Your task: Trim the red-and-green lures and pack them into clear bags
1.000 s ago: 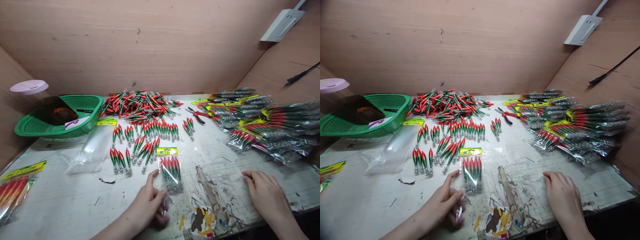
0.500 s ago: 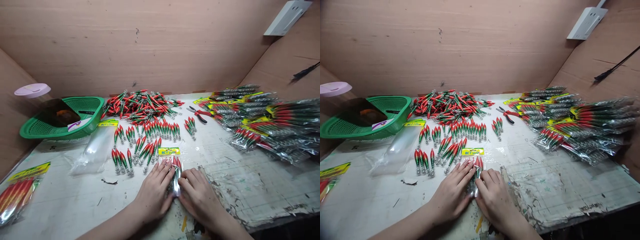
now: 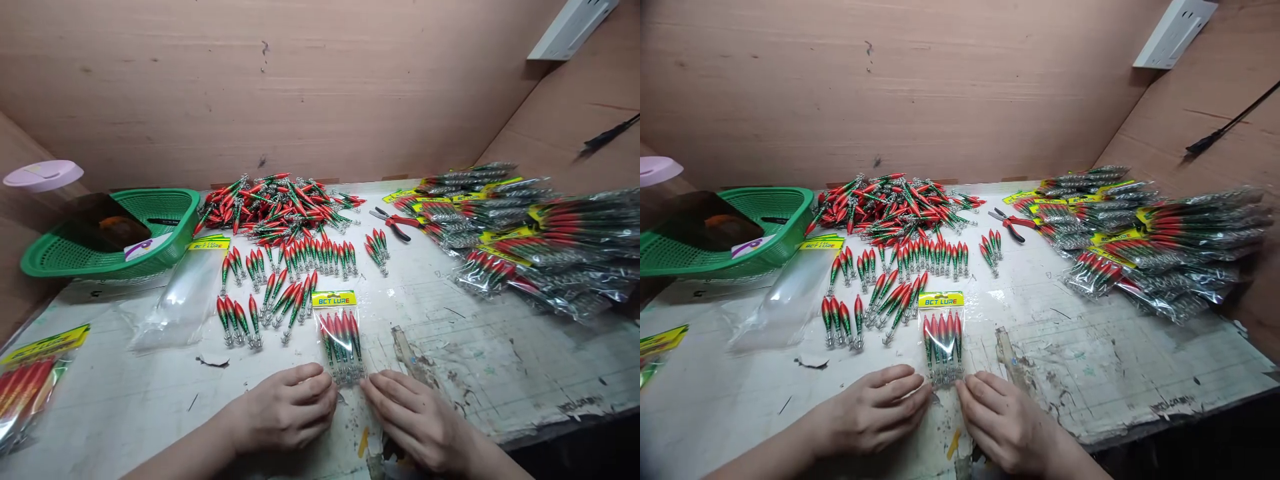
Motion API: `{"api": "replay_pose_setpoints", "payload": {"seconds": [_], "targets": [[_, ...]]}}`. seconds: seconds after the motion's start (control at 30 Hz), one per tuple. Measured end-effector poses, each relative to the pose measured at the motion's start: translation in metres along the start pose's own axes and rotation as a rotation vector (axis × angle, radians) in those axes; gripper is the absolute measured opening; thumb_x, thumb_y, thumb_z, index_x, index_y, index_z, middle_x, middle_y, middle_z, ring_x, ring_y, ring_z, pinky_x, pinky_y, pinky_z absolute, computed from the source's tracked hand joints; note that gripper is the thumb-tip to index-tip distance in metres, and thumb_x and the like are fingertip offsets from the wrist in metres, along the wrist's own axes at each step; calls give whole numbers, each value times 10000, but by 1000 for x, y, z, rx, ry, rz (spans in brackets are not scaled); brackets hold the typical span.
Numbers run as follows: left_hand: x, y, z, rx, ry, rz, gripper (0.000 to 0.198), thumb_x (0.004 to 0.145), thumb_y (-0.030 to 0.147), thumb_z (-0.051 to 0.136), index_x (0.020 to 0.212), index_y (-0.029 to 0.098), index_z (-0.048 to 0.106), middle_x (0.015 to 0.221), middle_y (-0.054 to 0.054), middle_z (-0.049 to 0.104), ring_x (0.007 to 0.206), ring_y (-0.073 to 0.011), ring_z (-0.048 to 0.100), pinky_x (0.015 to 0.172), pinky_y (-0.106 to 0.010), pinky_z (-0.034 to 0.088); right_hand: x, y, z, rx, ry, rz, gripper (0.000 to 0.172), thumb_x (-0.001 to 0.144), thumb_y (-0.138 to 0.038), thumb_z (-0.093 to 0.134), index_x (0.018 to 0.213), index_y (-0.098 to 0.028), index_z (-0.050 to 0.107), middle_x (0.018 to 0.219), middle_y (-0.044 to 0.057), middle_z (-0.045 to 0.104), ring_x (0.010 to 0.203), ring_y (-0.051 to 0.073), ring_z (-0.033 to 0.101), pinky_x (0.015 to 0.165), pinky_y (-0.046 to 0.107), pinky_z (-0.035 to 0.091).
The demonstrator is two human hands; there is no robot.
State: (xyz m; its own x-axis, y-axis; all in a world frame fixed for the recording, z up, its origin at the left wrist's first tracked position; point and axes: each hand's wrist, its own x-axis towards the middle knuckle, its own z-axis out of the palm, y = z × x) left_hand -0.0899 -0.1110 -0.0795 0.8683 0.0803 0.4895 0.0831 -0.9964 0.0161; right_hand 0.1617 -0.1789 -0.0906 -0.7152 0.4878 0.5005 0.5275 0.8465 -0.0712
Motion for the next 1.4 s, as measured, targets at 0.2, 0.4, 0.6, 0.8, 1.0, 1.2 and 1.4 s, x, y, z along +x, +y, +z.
{"api": "replay_pose_setpoints", "payload": {"seconds": [0.2,0.4,0.6,0.8,1.0,1.2,1.4], "targets": [[-9,14,21,-291,202,-349,216,927,133,362,884,185,568,805,-40,701,812,-170,567,755,-322,458,-16,-7,6,375,44,281,241,943,-119,367,1093,-123,555,1001,141,658,897,205,581,750,351,496],[-6,43,20,-439,192,-623,190,797,13,429,813,199,459,774,-46,628,754,-162,523,663,-284,438,-16,-27,7,505,75,581,204,902,-89,433,1019,-215,540,859,48,626,783,174,544,691,308,466],[3,61,21,-466,106,-975,127,878,126,430,796,203,489,706,-14,586,653,-130,561,594,-224,454,-6,-47,14,453,204,853,140,904,-139,448,827,-220,532,710,8,563,671,154,518,598,254,437],[7,67,30,-386,135,-1145,126,894,210,468,786,205,532,670,9,608,607,-122,587,565,-203,447,1,-53,29,255,293,988,146,919,-202,456,790,-218,524,680,-2,528,654,158,503,600,262,398],[15,72,37,-277,106,-1285,155,885,266,468,753,209,525,576,33,571,508,-116,556,500,-199,409,12,-52,40,106,279,1083,232,920,-254,434,694,-212,468,618,-17,504,597,155,472,591,277,338],[29,62,40,-76,-30,-1395,178,827,202,478,651,221,458,495,50,550,409,-121,517,427,-208,308,20,-50,44,37,218,1140,246,886,-246,407,642,-230,382,594,-15,462,591,169,448,569,290,304],[28,54,31,-66,-28,-1320,145,863,201,426,736,224,494,647,13,603,493,-133,578,446,-213,357,9,-37,39,41,275,1097,122,895,-247,430,776,-240,456,725,20,511,659,183,510,569,295,426]]}}
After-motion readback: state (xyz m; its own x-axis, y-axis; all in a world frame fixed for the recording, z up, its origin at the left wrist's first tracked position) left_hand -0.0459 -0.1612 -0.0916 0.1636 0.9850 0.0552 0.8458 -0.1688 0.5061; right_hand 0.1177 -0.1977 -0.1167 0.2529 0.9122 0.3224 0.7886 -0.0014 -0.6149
